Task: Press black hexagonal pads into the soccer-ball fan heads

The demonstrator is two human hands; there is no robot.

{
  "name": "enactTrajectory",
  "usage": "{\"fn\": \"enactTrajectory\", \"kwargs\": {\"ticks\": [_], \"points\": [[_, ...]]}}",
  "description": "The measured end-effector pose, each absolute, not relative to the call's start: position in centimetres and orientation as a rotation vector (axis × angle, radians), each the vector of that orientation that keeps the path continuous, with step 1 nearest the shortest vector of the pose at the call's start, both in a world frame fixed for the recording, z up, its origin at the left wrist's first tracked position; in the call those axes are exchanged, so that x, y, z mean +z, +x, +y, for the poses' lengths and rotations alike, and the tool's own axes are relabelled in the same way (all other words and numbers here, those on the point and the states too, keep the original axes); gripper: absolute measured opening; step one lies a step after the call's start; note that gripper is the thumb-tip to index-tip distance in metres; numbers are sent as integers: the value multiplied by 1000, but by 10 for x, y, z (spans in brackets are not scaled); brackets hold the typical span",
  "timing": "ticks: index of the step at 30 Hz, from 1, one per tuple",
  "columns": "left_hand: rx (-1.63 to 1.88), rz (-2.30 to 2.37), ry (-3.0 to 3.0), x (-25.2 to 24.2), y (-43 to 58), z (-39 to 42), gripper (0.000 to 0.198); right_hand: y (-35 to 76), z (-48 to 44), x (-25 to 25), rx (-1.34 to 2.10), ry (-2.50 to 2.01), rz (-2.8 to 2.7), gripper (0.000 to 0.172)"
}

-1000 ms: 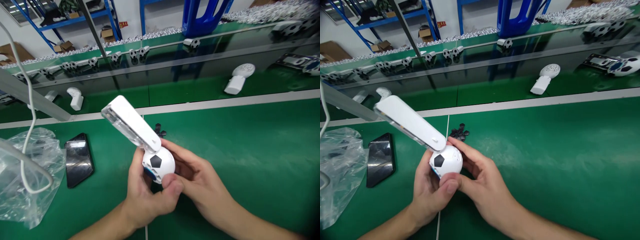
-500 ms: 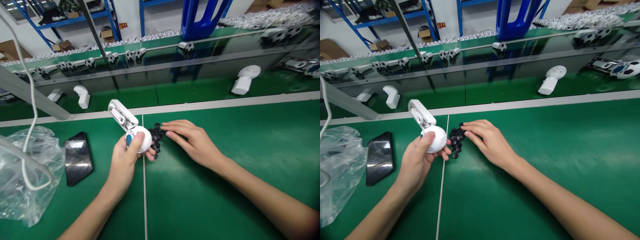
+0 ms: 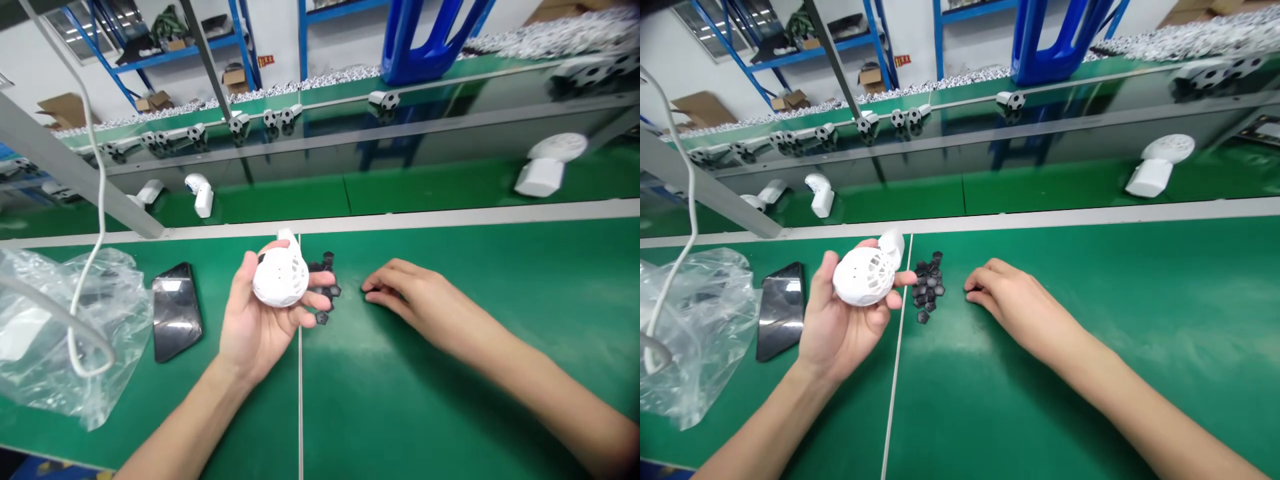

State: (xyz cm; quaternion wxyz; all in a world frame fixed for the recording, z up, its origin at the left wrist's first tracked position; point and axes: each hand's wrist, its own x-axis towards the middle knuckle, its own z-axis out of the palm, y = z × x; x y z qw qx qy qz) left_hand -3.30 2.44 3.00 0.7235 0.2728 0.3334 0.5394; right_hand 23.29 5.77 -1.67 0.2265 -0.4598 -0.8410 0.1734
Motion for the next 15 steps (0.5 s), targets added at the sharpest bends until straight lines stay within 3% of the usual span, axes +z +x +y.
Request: {"fn": "enactTrajectory", "kwargs": {"ticks": [4,7,12,15], "points": [[1166,619,491,28,-39,22,62,232,44,-2,454,-1016,-2296,26],[1194,569,473,26,-41,21,62,227,27,16,464,-858,-2168,22],[1129,509,554,31,-36,17,69,218,1,31,571,-867,-2002,40],[1101,502,699,31,-31,13,71,216,-12,28,572,-943,-1835,36]]}}
